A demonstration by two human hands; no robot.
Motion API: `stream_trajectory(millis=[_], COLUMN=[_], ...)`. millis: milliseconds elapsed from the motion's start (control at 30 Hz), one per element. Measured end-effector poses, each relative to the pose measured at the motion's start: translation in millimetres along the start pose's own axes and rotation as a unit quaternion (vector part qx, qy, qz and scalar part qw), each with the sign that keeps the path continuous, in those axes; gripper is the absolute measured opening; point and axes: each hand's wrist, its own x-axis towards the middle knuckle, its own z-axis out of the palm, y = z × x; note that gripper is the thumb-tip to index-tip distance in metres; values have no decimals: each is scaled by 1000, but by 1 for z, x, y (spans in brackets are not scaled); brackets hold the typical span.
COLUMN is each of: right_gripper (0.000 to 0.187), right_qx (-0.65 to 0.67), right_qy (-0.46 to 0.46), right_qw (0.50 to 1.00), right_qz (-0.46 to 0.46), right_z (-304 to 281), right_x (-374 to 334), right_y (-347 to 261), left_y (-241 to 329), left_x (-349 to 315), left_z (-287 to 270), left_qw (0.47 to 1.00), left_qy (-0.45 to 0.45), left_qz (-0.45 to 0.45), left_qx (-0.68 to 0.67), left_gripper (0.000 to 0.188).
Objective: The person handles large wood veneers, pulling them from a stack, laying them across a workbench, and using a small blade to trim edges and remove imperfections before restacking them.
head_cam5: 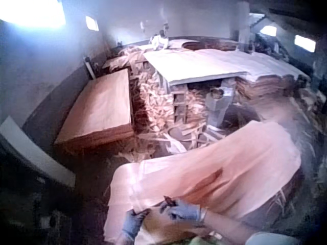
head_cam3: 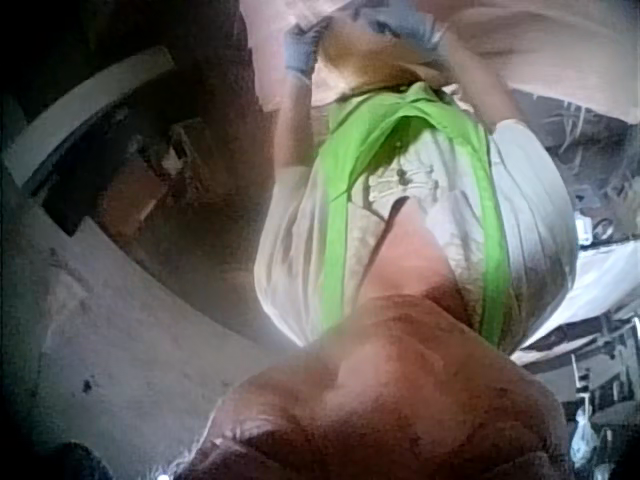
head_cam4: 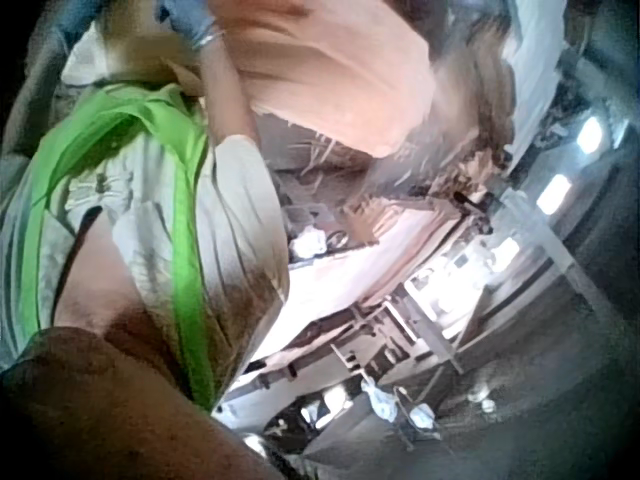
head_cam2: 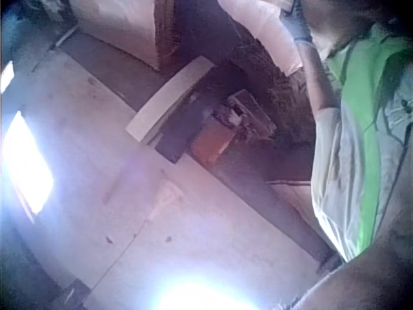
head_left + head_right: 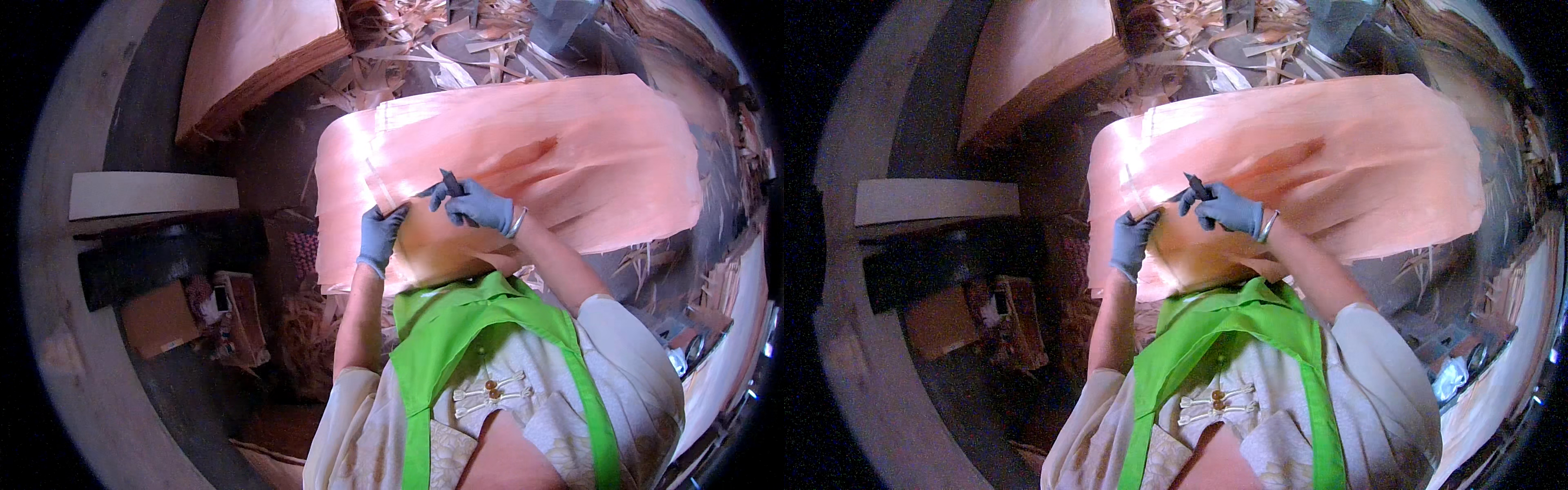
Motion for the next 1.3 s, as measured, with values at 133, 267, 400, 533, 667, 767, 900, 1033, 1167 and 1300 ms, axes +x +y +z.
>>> stream_trajectory(millis=[133, 267, 400, 533, 667, 767, 900, 1033, 1167, 1300], right_gripper=[16, 14, 14, 14, 16, 21, 25, 22, 19, 17], right_qx=[-126, -266, -399, -426, -425, -397, -270, -137, -151, -398], right_qy=[66, 101, 52, -15, -72, -101, -156, -205, -98, 43], right_qw=[990, 957, 909, 904, 901, 912, 950, 966, 983, 916], right_qz=[10, 59, 109, 37, -49, -39, 18, 74, 41, -31], right_z=[-16, -32, -44, -53, -54, -50, -41, -30, -11, -6], right_x=[-3, -5, -9, -21, -31, -31, -14, -1, -17, -43], right_y=[18, 29, 30, 37, 53, 60, 49, 23, 23, 51], left_y=[-22, -32, -36, -38, -37, -35, -29, -24, -28, -34], left_x=[5, 10, 12, 9, 7, 3, 0, -1, -4, -10], left_z=[-8, -12, -12, -11, -7, -3, -1, 0, 1, -2], left_qw=[999, 997, 993, 989, 989, 988, 994, 990, 989, 996], left_qy=[-20, -42, -34, -44, -41, -34, -53, -66, -40, -5], left_qz=[-16, -16, -50, -45, -13, -36, 27, 122, 65, 11], left_qx=[-42, -64, -99, -131, -142, -144, -96, -28, -127, -85], left_gripper=[16, 19, 18, 14, 35, 22, 24, 27, 22, 17])
